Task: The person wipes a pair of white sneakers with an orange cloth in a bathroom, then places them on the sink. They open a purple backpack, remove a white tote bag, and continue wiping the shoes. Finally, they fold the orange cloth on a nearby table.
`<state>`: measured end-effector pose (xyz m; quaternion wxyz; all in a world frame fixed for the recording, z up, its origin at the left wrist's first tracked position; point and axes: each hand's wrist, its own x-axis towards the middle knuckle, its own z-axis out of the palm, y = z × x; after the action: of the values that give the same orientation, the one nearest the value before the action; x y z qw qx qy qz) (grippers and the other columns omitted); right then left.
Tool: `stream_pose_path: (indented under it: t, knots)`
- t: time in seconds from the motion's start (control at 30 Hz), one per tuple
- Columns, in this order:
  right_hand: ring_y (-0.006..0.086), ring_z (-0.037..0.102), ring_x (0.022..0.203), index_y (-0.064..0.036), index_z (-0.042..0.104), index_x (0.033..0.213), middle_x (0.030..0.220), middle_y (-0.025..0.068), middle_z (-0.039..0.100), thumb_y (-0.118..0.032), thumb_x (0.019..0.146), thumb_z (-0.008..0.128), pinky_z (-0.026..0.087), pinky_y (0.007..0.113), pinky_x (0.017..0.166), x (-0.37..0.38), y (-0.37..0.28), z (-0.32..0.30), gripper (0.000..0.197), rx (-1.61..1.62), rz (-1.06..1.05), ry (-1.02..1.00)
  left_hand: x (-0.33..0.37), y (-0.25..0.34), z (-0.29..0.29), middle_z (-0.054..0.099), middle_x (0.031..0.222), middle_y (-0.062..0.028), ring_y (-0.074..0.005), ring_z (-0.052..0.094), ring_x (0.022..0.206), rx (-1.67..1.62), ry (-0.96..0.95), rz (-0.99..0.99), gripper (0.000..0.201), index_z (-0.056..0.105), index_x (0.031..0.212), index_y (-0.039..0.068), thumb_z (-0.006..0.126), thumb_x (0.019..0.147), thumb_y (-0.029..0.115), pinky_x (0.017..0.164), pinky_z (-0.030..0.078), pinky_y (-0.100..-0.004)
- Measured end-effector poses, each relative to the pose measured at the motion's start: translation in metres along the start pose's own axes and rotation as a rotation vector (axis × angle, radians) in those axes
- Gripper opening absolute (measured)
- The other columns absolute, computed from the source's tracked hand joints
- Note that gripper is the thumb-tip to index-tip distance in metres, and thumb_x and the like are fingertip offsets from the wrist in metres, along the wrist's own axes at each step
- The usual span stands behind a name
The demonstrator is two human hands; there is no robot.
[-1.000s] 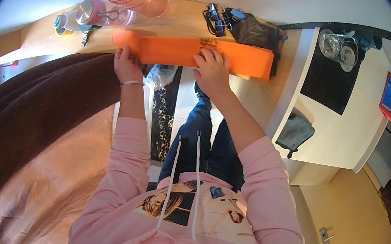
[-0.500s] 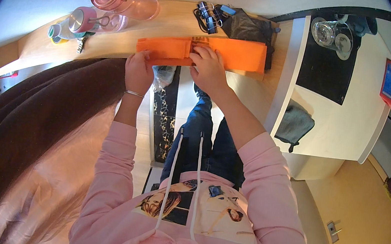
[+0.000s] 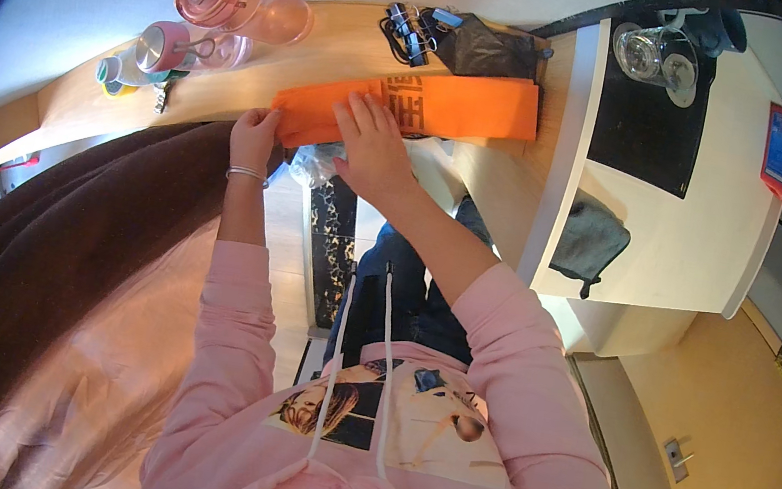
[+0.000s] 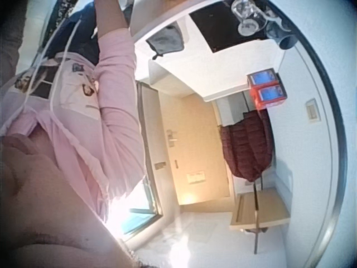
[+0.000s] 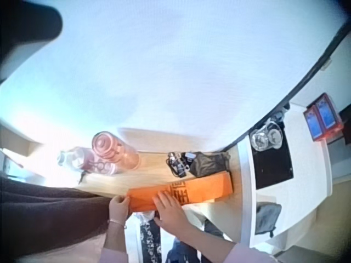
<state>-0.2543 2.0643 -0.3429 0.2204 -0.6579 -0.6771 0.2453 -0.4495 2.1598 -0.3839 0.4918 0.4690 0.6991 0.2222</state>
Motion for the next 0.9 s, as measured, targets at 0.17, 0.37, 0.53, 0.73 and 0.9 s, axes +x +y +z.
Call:
stream_pose_path:
  t: [0.17,0.37,0.53,0.73,0.9]
  knots:
    - [0.0374,0.038,0.129,-0.0056,0.039,0.137,0.137,0.0187,0.042,-0.02,0.076,0.071,0.029,0.048,0.108,-0.003,-0.019,0.014,0.07,0.051,0.133,0.092,-0.041,0.049,-0.011,0.061,0.08,-0.0015,-0.01,0.058,0.068,-0.359,-0.17,-0.147,0.012,0.061,0.089,0.005,0.058,0.092,0.016,0.06,0.049,-0.0191]
    - [0.0341,0.055,0.106,-0.0018,0.053,0.123,0.11,0.0164,0.061,-0.011,0.077,0.063,0.039,0.045,0.095,0.0,-0.023,0.002,0.047,0.433,0.165,0.316,-0.063,0.066,-0.004,0.065,0.087,-0.009,-0.0183,0.062,0.071,-0.942,-0.414,-0.24,0.029,0.056,0.091,0.008,0.052,0.097,0.036,0.066,0.051,-0.0313]
    - [0.0221,0.059,0.097,0.0,0.056,0.117,0.106,0.0152,0.062,-0.011,0.087,0.056,0.045,0.033,0.084,-0.027,-0.039,-0.04,0.032,1.15,0.423,0.127,-0.071,0.029,0.029,0.06,0.115,-0.0154,-0.0282,0.058,0.106,-0.974,-0.735,-0.833,0.065,0.054,0.115,0.008,0.043,0.089,0.066,0.089,0.046,-0.0439]
    - [0.0127,0.053,0.108,-0.0004,0.05,0.126,0.118,0.0039,0.057,-0.023,0.098,0.051,0.043,0.028,0.092,-0.078,-0.053,-0.082,0.036,1.531,0.745,0.053,-0.1,0.026,0.07,0.05,0.137,-0.0141,-0.0301,0.051,0.122,-0.957,-0.983,-0.066,0.064,0.04,0.14,0.006,0.039,0.097,0.054,0.1,0.043,-0.0432]
    - [0.0121,0.056,0.103,-0.002,0.053,0.125,0.114,0.0035,0.06,-0.02,0.097,0.054,0.045,0.027,0.088,-0.107,-0.048,-0.123,0.033,1.278,0.737,0.029,-0.127,0.05,0.073,0.056,0.13,-0.0135,-0.0255,0.059,0.113,-1.244,-0.912,-0.648,0.048,0.044,0.136,0.004,0.044,0.099,0.035,0.094,0.049,-0.0369]
